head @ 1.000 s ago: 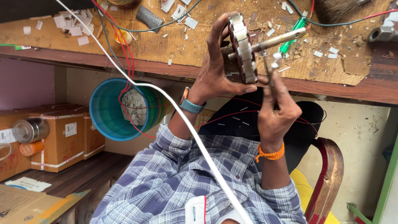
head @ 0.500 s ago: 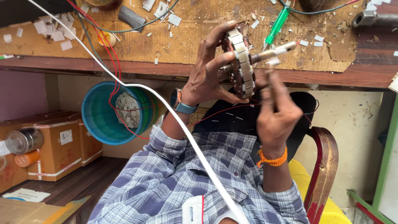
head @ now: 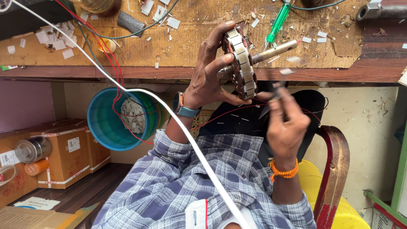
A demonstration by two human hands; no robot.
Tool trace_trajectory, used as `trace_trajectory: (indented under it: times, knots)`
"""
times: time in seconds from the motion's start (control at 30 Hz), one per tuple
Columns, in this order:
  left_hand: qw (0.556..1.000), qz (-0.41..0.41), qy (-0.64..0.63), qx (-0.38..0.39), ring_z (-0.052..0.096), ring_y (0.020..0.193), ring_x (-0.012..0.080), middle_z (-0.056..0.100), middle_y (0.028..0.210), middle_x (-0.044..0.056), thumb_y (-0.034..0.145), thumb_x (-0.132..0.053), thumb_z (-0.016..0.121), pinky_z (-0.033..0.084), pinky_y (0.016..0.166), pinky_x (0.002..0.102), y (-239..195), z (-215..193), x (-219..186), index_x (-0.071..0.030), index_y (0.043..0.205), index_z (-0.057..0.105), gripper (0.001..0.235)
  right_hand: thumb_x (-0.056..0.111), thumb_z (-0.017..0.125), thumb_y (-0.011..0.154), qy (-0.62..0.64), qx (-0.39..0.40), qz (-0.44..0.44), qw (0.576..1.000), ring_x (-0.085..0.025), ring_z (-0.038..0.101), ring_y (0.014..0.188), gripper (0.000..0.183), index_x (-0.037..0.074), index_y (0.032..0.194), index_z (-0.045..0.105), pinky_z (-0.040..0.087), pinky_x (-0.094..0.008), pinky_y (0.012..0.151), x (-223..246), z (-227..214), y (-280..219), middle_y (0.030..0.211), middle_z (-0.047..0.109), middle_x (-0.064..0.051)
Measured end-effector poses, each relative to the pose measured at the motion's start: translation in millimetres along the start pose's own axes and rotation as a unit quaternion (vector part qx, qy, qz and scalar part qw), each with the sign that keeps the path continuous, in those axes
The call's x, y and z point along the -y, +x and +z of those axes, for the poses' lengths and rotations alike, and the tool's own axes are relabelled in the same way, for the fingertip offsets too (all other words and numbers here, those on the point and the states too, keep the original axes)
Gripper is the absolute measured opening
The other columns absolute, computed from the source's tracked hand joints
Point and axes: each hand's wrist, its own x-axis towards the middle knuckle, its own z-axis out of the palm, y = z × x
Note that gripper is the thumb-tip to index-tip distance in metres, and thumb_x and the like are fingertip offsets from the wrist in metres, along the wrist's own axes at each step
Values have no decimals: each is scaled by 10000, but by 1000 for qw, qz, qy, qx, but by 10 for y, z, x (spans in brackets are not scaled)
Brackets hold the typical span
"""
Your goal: The person holds a motor armature and uses a hammer to tap its shaft and body, then uses a screwdriver to adjust internal components, and finally uses pliers to manipulate wires and parts. The work is performed at a cluttered workbench.
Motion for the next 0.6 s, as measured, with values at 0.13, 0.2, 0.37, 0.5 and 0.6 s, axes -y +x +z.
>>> trace_trajectory:
  times: [0.13, 0.2, 0.37, 0.5, 0.6]
  knots:
    - [1000, -6, -12, 1, 287, 1562, 393, 153, 1699, 115, 560, -548, 1136, 403, 1232, 490, 24, 5, 12, -471, 1578, 202, 1383, 49, 571, 1077, 34, -10, 117, 992, -10, 417, 550, 286, -5, 1337, 676, 293, -210, 468, 14, 2, -7, 1011, 783, -67]
    - [1000, -3, 8, -5, 284, 1566, 402, 158, 1688, 118, 552, -568, 1133, 392, 1243, 515, 2, 15, 1, -462, 1572, 193, 1391, 50, 555, 1087, 64, -42, 138, 987, 7, 413, 548, 288, -1, 1346, 668, 289, -194, 466, 14, 14, -27, 988, 772, -52]
    - [1000, -2, -18, -10, 294, 1573, 392, 159, 1689, 118, 536, -561, 1129, 432, 1242, 504, 44, 34, 18, -468, 1582, 189, 1409, 41, 568, 1103, 105, 21, 116, 988, 8, 420, 594, 261, -9, 1331, 686, 303, -181, 506, -40, 34, -53, 898, 695, -36]
    - [998, -32, -49, -28, 292, 1538, 362, 142, 1704, 112, 551, -519, 1123, 400, 1280, 499, -24, 50, 90, -465, 1600, 120, 1453, 53, 563, 1128, 61, -32, 135, 988, -20, 410, 572, 229, -9, 1273, 730, 276, -198, 517, -162, 142, -53, 784, 626, -55]
    - [993, -55, -88, -55, 307, 1544, 335, 115, 1705, 100, 569, -499, 1086, 370, 1322, 498, 7, 95, 169, -437, 1631, 27, 1501, 44, 602, 1060, 0, 4, -29, 1000, -27, 588, 772, 251, -53, 1287, 648, 465, -194, 686, -236, 233, -3, 968, 741, -74]
